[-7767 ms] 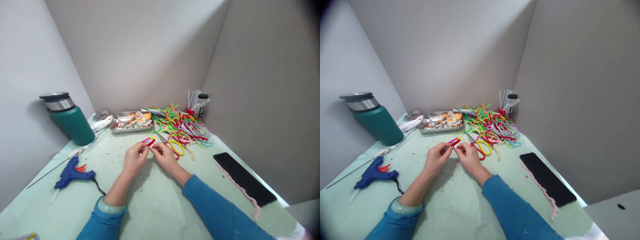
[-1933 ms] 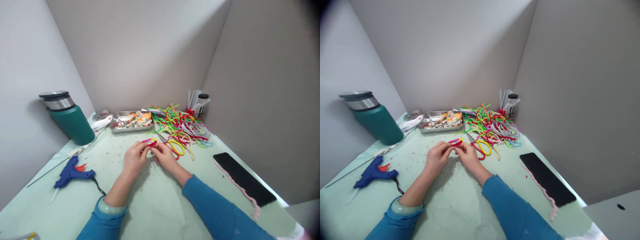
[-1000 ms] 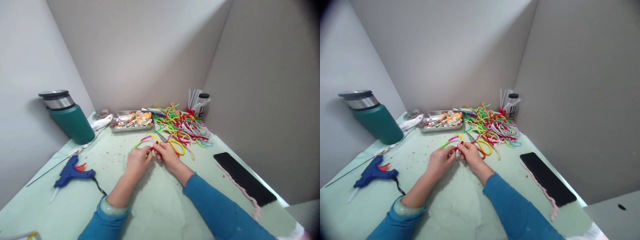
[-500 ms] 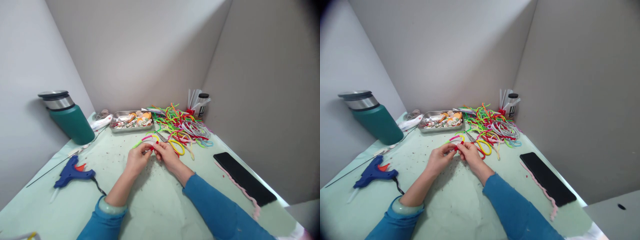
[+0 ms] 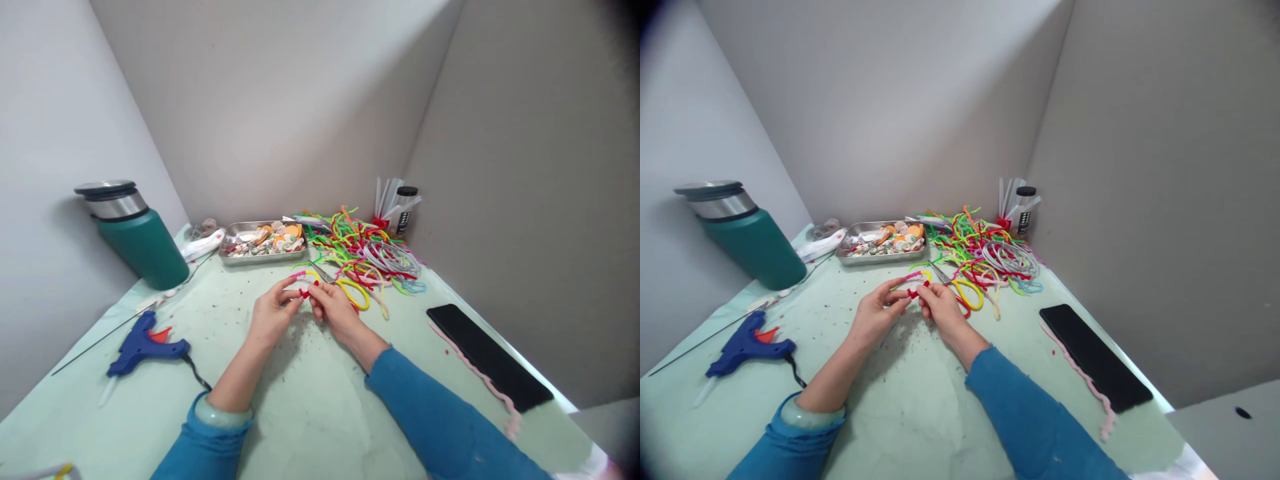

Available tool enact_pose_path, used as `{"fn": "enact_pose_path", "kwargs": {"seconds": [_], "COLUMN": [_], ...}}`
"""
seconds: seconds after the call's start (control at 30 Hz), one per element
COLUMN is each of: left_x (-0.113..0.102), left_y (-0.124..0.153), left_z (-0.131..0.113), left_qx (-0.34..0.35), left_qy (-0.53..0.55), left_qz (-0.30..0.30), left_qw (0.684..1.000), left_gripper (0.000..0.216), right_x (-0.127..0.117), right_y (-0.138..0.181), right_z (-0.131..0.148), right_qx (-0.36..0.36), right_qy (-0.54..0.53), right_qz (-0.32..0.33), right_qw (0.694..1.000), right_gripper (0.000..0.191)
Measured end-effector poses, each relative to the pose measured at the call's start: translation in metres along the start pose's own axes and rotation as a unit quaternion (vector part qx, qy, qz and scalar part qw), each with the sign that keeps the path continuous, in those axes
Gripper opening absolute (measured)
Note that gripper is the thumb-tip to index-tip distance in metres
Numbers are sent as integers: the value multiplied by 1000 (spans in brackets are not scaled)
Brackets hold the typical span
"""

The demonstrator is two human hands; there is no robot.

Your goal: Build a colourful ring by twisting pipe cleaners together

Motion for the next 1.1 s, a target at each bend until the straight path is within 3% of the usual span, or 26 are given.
{"fn": "enact_pose_path", "kwargs": {"seconds": [0.37,0.77,0.97,1.1], "left_x": [1,-10,-6,-3], "left_y": [-2,1,-2,-1], "left_z": [-2,-7,0,-3], "left_qx": [3,-1,11,26], "left_qy": [-4,-47,-61,-100], "left_qz": [35,-42,-13,9], "left_qw": [999,998,998,995], "left_gripper": [49,31,41,31], "right_x": [1,0,0,-2], "right_y": [1,0,1,0], "right_z": [2,0,1,0], "right_qx": [0,0,1,10], "right_qy": [9,2,-11,-26], "right_qz": [9,12,7,3], "right_qw": [1000,1000,1000,1000], "right_gripper": [31,33,32,32]}}
Point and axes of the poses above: each hand's wrist, its own y-axis away from the middle knuckle, its own x-axis out of the palm, z = x × y, the point moved 7 cm from there along -y, towards the middle knuckle, and after that the axes turned 2 degrees about -x, right-handed, at the moved point
